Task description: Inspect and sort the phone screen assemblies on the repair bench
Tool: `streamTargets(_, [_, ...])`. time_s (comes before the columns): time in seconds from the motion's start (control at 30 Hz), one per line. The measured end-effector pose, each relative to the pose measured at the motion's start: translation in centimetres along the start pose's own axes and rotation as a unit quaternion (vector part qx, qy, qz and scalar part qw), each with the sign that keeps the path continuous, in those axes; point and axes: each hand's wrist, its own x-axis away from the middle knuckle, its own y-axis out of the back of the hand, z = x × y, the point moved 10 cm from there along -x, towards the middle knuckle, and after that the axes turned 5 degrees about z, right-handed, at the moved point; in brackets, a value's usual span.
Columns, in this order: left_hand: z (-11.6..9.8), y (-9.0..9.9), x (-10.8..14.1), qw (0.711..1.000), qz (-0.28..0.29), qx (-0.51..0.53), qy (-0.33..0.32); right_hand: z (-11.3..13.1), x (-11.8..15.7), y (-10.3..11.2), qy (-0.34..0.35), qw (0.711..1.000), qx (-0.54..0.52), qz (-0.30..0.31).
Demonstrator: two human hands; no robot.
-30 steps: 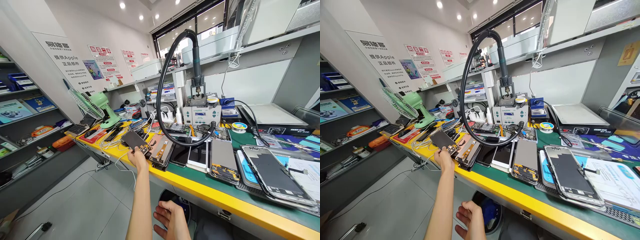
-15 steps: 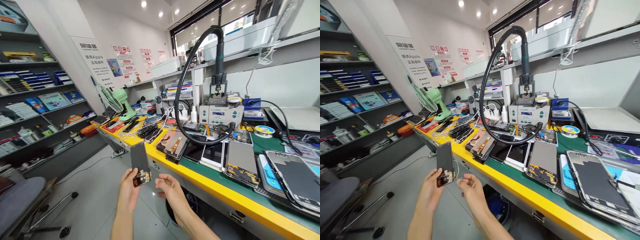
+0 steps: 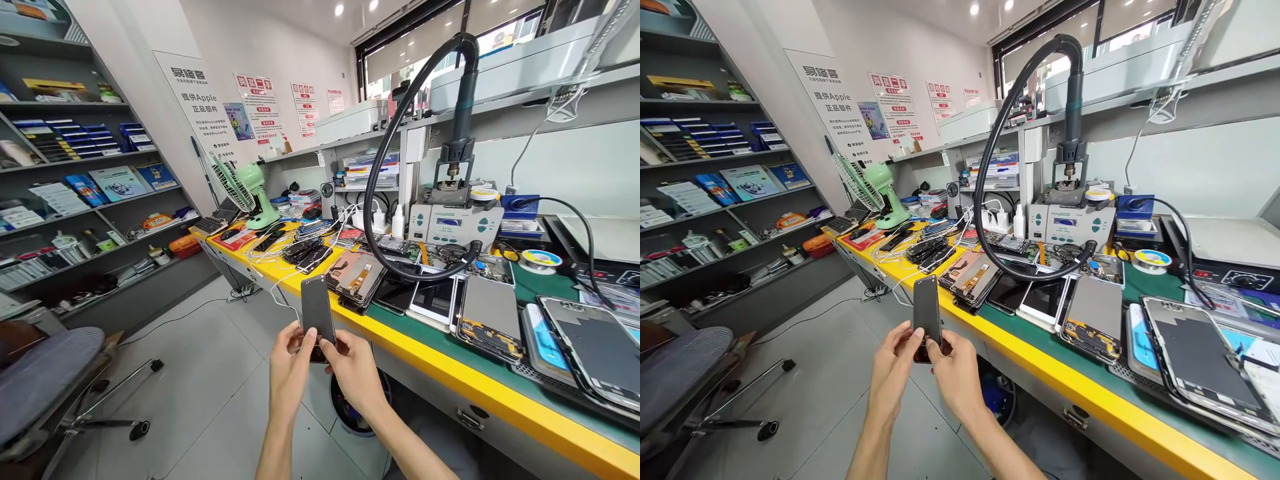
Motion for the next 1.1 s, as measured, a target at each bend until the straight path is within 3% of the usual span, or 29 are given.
streamTargets(0.17, [-1.2, -2.2, 1.1, 0.989, 0.102, -0.108, -0.003, 1.0, 1.1, 0.6, 0.068, 0.984, 0.153, -0.060])
streamTargets(0.3, [-1.1, -2.1, 1.3, 0.990, 0.100, -0.095, 0.036, 0.9, 2.0, -0.1, 0.083, 0.972, 0.206, -0.072])
streamTargets(0.43, [0.5, -2.0, 1.0, 0.987, 0.122, -0.050, 0.087, 1.0, 2.6, -0.3, 0.081, 0.971, 0.214, -0.065])
streamTargets(0.57, [2.5, -1.6, 0.8, 0.980, 0.151, 0.022, 0.130, 1.5, 3.4, -0.2, 0.077, 0.982, 0.175, -0.008])
streamTargets(0.7, [3.4, -2.7, 2.1, 0.952, 0.222, 0.135, 0.163, -0.4, 4.0, 0.5, -0.009, 0.997, 0.036, 0.064])
streamTargets(0.9, [4.2, -3.7, 3.6, 0.934, 0.261, 0.168, 0.175, -2.1, 4.5, 1.5, -0.035, 0.997, 0.006, 0.062])
streamTargets(0.97, [5.3, -3.4, 3.6, 0.932, 0.262, 0.168, 0.187, -2.3, 4.7, 1.5, -0.038, 0.998, 0.002, 0.056])
streamTargets(1.1, [8.3, -1.4, 2.7, 0.937, 0.205, 0.168, 0.225, -3.1, 4.8, 1.3, -0.063, 0.992, -0.081, 0.070])
